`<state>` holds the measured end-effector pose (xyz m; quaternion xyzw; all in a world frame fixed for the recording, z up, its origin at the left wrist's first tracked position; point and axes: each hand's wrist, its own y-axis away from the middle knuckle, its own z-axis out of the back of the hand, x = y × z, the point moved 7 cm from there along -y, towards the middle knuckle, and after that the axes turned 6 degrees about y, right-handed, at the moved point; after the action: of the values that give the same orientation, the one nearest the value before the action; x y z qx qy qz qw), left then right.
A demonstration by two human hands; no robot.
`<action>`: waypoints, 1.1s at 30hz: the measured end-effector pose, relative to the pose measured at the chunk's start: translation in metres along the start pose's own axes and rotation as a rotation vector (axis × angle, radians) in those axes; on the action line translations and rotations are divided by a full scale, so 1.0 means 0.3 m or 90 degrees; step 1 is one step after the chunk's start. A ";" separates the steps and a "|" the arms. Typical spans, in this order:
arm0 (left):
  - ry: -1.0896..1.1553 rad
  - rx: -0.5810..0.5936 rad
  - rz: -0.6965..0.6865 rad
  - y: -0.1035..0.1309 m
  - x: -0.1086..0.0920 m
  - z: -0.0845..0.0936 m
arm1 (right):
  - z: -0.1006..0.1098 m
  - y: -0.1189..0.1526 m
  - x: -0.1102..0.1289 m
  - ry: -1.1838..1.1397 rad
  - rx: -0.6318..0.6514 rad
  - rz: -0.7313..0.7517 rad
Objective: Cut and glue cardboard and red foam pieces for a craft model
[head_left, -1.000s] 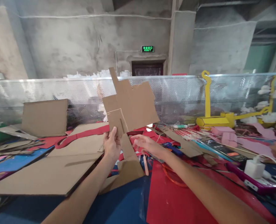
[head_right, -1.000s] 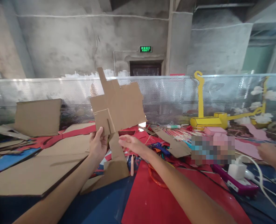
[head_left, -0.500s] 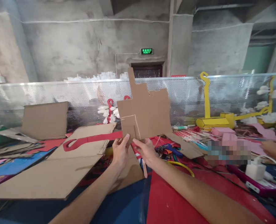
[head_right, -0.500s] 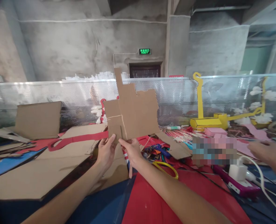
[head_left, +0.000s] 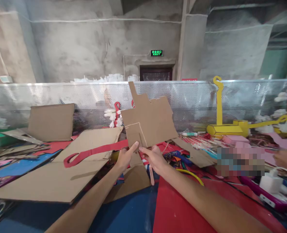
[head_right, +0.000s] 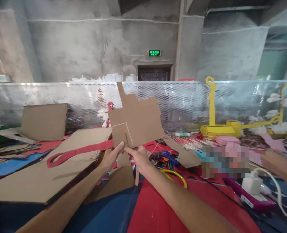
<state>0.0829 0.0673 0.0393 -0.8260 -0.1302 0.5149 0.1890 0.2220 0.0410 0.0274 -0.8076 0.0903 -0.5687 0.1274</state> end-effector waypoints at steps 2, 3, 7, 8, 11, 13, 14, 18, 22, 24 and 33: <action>-0.118 0.034 -0.005 -0.006 0.007 -0.001 | -0.001 -0.007 -0.005 0.010 0.029 -0.023; -0.128 0.034 -0.012 -0.012 0.010 0.003 | 0.004 -0.012 -0.004 0.013 0.041 -0.038; -0.071 -0.035 -0.022 -0.043 0.019 0.042 | 0.064 -0.036 0.053 0.138 0.115 -0.082; -0.060 -0.055 -0.022 -0.052 0.019 0.054 | 0.083 -0.039 0.081 0.247 0.165 -0.073; -0.041 -0.091 -0.023 -0.071 0.016 0.084 | 0.184 -0.032 0.151 0.640 0.272 -0.077; -0.032 -0.108 -0.022 -0.078 0.017 0.101 | 0.289 -0.004 0.142 0.893 0.348 -0.234; -0.026 -0.114 -0.019 -0.082 0.020 0.107 | 0.330 0.014 0.138 0.925 0.380 -0.303; 0.013 -0.117 -0.005 -0.094 0.045 0.117 | 0.406 0.084 0.094 0.983 0.473 -0.521; 0.033 -0.135 -0.004 -0.098 0.056 0.120 | 0.377 0.105 0.071 1.069 0.491 -0.578; 0.046 -0.139 0.000 -0.097 0.052 0.116 | 0.355 0.108 0.078 1.098 0.492 -0.560; 0.023 -0.191 -0.061 -0.094 0.011 0.129 | 0.348 0.093 0.242 1.007 0.465 -0.326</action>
<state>0.0488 0.1007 0.0337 -0.8469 -0.2411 0.4654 0.0903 0.3449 0.0041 0.0504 -0.0864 -0.2170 -0.9613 0.1461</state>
